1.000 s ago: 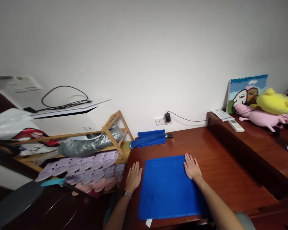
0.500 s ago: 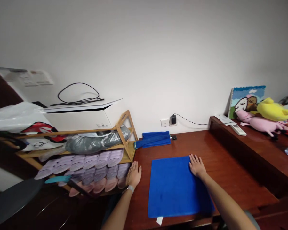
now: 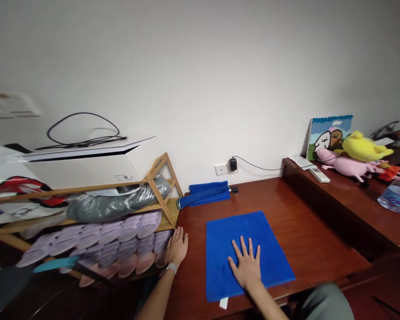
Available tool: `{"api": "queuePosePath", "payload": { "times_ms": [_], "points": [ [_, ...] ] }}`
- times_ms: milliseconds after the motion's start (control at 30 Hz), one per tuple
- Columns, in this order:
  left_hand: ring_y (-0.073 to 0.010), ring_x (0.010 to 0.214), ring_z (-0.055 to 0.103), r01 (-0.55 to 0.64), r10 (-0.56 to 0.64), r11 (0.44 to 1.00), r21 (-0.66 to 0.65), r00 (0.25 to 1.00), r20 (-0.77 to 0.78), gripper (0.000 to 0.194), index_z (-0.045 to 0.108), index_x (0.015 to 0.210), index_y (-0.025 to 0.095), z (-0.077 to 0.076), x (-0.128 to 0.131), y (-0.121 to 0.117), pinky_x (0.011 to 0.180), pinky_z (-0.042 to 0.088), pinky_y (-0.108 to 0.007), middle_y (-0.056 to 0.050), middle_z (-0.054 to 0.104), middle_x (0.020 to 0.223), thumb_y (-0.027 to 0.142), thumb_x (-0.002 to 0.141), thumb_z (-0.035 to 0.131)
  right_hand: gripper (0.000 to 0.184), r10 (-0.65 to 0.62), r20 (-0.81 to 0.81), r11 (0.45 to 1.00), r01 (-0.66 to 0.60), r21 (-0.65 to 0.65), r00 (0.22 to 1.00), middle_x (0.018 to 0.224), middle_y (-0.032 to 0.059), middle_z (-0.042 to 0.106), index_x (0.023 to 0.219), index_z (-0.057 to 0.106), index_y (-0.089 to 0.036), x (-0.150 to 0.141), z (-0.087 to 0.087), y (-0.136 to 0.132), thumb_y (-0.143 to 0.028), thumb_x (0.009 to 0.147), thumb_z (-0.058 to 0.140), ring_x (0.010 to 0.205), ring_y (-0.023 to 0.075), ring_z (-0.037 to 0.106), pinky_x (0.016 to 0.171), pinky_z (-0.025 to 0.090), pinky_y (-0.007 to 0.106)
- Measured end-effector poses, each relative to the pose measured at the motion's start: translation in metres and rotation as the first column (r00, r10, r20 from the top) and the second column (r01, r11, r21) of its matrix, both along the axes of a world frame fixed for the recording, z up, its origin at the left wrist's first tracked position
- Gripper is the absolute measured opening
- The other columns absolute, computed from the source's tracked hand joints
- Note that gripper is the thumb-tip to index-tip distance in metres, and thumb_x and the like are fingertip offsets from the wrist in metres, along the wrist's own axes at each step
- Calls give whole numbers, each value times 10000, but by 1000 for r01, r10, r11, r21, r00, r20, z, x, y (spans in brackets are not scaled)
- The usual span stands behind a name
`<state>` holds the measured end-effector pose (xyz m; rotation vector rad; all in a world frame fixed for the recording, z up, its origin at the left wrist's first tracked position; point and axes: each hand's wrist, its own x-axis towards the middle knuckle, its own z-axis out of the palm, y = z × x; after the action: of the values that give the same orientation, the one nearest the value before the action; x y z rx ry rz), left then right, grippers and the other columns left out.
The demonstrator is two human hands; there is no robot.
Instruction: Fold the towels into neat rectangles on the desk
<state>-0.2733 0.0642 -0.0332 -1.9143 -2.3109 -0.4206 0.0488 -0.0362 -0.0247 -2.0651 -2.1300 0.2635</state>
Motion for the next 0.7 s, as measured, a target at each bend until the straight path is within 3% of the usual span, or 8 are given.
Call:
{"api": "queuePosePath", "payload": {
  "times_ms": [133,300,533,700],
  "points": [
    [-245,1528,412,-15,15,1000,-20,1000,-11,578,518,1535,107,-2,-2,1,1238,346,-439,-134,457,1633,323,1038,316,672,-39,31,999,39,-2,999,1738,-33,197,1630,283,-454,55,6,43,-691,1006,363,1607,390,141,1249,81,731],
    [-241,1530,408,-13,13,999,-32,1000,-18,587,514,1535,99,-6,-6,3,1243,340,-432,-136,461,1633,343,1041,308,660,-34,73,999,33,9,997,1743,-45,208,1628,260,-482,115,-1,111,-708,1013,334,1611,369,148,1252,90,714],
    [-275,1519,426,28,-27,1000,8,999,-43,598,540,1510,89,-16,-17,7,1217,393,-449,-157,514,1599,365,1028,316,669,-79,98,996,82,-35,992,1756,-37,184,1641,219,-476,180,-8,204,-715,1019,282,1616,356,119,1251,86,699],
    [-272,1510,441,42,-41,999,11,997,-66,597,525,1521,114,-21,-21,5,1220,392,-468,-141,538,1584,375,1029,311,672,-114,112,989,123,-78,987,1766,-34,155,1647,197,-471,215,-4,256,-710,1021,244,1618,342,110,1253,88,676]
  ]
}}
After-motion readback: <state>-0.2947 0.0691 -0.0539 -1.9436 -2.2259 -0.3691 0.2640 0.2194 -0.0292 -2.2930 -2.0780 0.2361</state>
